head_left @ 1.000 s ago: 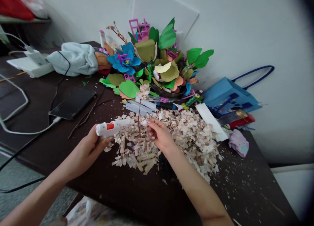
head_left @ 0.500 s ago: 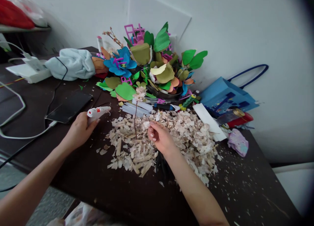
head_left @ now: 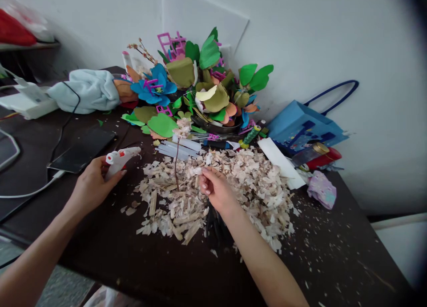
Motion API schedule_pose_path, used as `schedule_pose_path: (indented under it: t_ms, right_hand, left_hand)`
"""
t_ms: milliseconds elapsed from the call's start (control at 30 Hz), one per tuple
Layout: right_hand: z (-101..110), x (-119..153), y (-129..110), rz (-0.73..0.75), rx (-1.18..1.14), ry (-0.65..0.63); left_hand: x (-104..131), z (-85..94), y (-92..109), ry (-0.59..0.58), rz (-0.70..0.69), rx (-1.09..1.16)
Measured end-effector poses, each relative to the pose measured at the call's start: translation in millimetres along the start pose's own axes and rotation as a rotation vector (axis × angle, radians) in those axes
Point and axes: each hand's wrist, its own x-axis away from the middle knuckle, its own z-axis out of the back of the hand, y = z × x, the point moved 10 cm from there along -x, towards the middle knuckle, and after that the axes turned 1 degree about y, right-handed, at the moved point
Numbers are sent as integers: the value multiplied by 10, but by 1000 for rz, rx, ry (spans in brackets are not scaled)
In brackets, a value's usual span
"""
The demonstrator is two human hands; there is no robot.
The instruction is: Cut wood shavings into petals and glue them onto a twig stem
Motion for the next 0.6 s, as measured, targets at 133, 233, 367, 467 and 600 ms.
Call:
schedule_pose_path:
  t_ms: [133,233,367,467,600]
  right_hand:
    - [40,9,-8,-4,0,11]
    - [53,17,-13,-9,2,14]
    - [66,16,-35,-3,2,23]
    - [87,8,-53,6,1,35]
    - [116,9,-95,21,3,47]
  left_hand:
    - [-4,-23,-8,16,1,2]
    - [21,-17,6,41,-6,32]
    - [310,370,342,365,-153,77]
    - [635,615,825,559,-333,99]
    - [398,222,1290,199,-359,324]
